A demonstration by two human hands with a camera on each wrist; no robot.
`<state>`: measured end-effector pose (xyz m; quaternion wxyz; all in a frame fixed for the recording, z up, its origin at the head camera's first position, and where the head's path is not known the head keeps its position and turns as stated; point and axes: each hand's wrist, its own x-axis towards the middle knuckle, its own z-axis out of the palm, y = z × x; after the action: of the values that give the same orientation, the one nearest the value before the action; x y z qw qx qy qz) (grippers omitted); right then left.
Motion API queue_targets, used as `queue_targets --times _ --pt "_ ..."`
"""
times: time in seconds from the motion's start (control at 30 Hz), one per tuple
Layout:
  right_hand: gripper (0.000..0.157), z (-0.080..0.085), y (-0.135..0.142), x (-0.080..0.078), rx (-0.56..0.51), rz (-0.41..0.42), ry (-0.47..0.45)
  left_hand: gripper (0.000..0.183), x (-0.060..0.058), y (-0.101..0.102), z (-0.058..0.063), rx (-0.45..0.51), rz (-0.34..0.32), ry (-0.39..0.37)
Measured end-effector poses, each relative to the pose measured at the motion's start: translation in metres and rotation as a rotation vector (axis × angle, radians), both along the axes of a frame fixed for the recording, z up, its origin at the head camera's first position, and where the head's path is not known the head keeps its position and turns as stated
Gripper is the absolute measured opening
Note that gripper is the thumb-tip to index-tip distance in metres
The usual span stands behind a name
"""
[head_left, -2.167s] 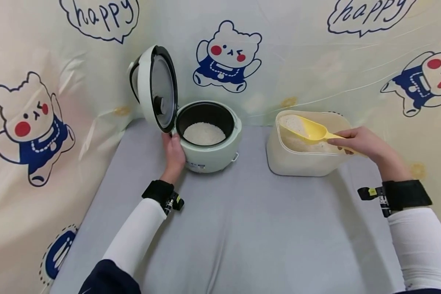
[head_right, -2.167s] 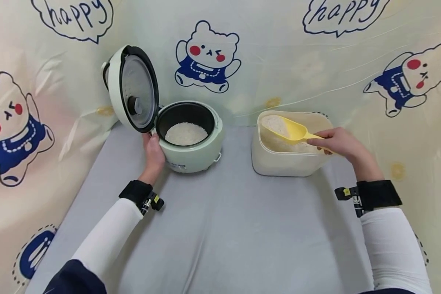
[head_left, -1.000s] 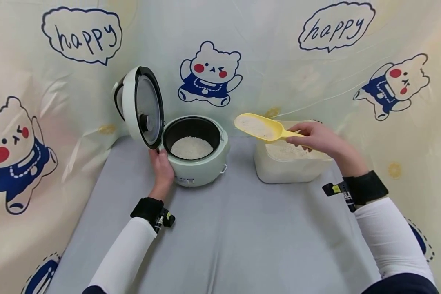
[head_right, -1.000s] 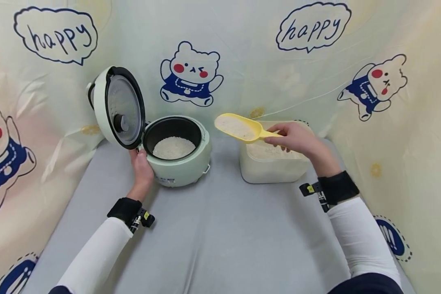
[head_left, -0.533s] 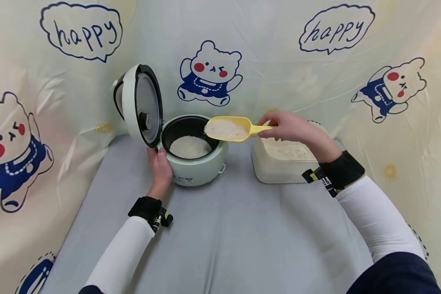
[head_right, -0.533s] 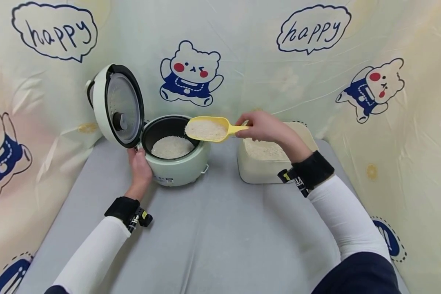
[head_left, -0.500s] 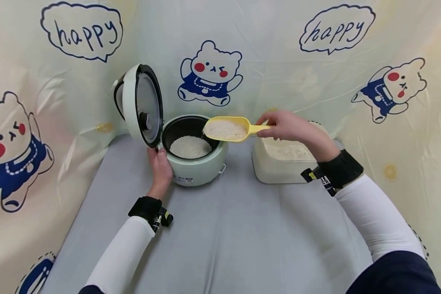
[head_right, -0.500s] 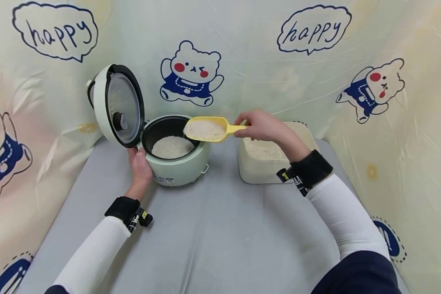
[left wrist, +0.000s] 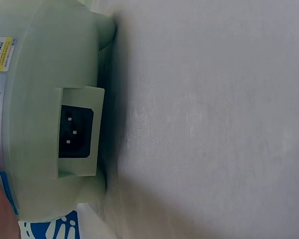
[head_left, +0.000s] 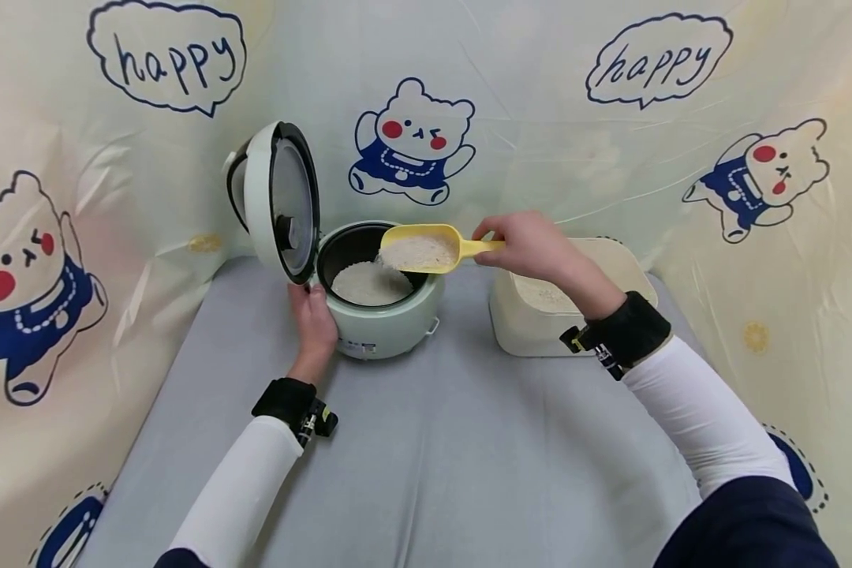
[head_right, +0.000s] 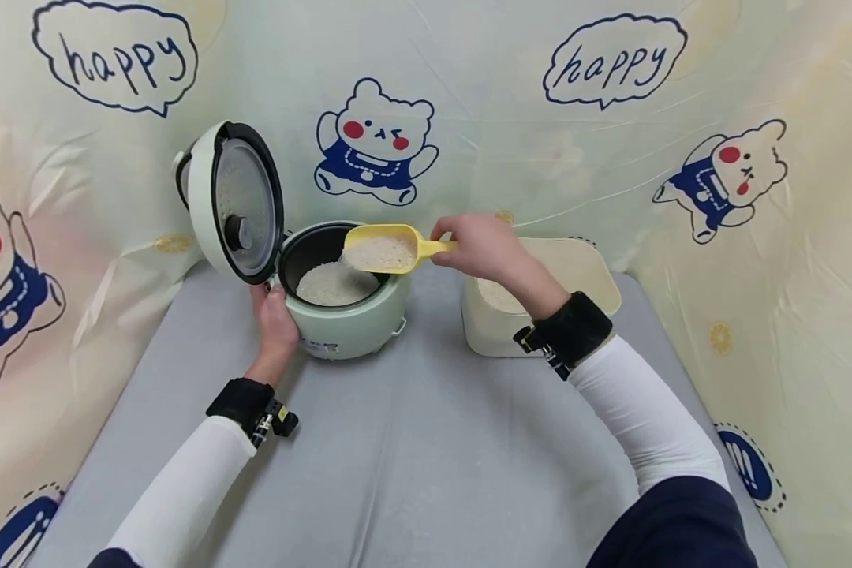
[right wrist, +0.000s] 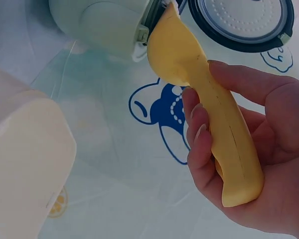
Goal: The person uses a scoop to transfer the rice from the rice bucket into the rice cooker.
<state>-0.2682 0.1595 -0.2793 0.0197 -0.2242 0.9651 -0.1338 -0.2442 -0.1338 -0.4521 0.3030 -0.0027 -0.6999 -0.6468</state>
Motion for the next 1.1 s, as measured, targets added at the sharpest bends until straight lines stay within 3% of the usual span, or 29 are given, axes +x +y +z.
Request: queue_targets --times 0.2,0.43,0.73,1.1 --pt "0.031 -0.005 -0.008 0.006 0.077 0.021 0.183 0.056 0.000 0.001 0.001 0.005 -0.008 0.004" --pt "0.032 -0.010 -0.021 0.010 0.087 0.061 0.288 0.057 -0.001 0.001 0.000 -0.012 -0.003 0.030" --pt "0.029 -0.022 -0.026 0.012 0.106 0.144 0.488 0.057 -0.001 -0.001 -0.002 -0.001 -0.005 0.014" --pt "0.035 -0.036 -0.014 0.009 0.064 0.104 0.416 0.058 0.000 -0.001 -0.002 -0.009 -0.008 0.023"
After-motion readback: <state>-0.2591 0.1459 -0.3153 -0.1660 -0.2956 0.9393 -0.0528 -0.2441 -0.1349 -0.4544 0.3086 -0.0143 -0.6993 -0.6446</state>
